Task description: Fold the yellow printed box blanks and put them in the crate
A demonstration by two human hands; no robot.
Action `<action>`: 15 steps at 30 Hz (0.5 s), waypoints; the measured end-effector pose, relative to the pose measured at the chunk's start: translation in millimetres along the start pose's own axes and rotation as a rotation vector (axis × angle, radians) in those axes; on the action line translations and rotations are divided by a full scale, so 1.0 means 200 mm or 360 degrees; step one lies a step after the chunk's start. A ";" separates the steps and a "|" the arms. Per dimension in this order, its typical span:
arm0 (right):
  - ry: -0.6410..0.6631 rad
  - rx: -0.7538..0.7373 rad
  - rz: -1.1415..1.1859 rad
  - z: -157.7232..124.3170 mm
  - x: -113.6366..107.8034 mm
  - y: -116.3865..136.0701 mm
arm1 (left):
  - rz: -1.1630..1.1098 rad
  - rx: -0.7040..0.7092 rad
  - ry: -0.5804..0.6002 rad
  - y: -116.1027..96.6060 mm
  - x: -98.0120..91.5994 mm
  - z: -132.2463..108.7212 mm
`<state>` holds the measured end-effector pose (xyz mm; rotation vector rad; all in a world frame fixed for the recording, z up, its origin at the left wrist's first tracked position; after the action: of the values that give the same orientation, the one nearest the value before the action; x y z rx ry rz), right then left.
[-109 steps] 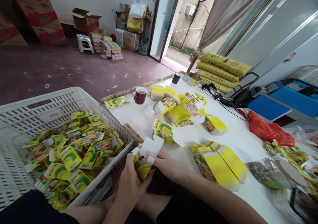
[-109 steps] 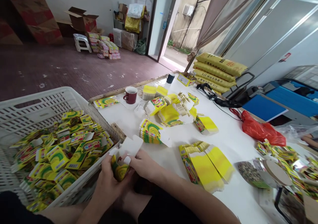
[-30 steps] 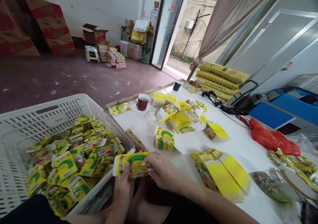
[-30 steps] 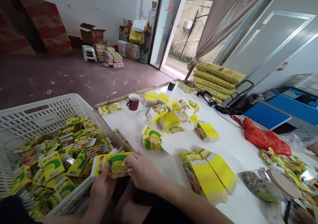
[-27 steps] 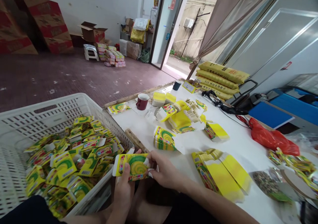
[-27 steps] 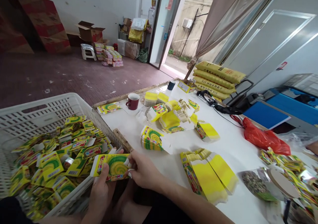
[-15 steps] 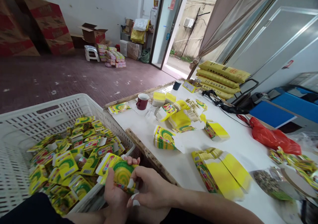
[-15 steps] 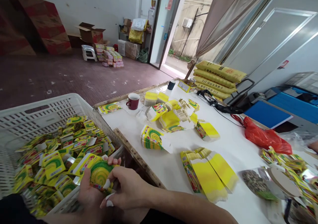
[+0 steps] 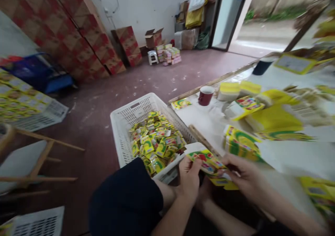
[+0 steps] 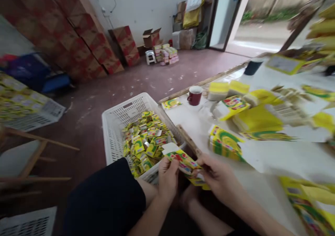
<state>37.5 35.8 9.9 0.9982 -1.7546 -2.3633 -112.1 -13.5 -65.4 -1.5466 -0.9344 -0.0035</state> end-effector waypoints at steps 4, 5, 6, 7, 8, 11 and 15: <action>-0.0393 -0.0529 -0.0577 0.00 -0.21 0.12 | 0.0109 0.0371 -0.0012 -0.21 -0.04 0.03; -0.0431 -0.0704 -0.0765 -0.01 -0.22 0.18 | 0.0205 0.0483 0.0019 -0.28 -0.03 0.02; -0.0413 -0.0874 -0.0929 -0.02 -0.22 0.25 | 0.0345 0.0547 0.0100 -0.33 -0.02 0.01; -0.0354 -0.1023 -0.1052 -0.04 -0.20 0.31 | 0.0516 0.0542 0.0235 -0.35 0.02 0.00; -0.0269 -0.1149 -0.1126 -0.05 -0.16 0.35 | 0.0690 0.0491 0.0390 -0.35 0.06 -0.02; -0.0129 -0.1338 -0.1144 -0.10 -0.06 0.41 | 0.1095 0.0167 0.0816 -0.24 0.16 -0.09; -0.0503 -0.0885 -0.0941 -0.08 -0.11 0.30 | 0.1176 0.0052 0.0725 -0.17 0.20 -0.13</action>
<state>42.8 8.3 70.6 1.2028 -0.7885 -3.2452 -90.2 -17.2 -10.3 -1.6846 0.0199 0.1770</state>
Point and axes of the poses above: each hand's wrist, its own z-axis towards the middle knuckle, its own x-axis out of the palm, y = z × x, the point moved 8 cm from there along z, towards the middle knuckle, and after that the axes turned 6 degrees about -y, right-handed, at the moved point
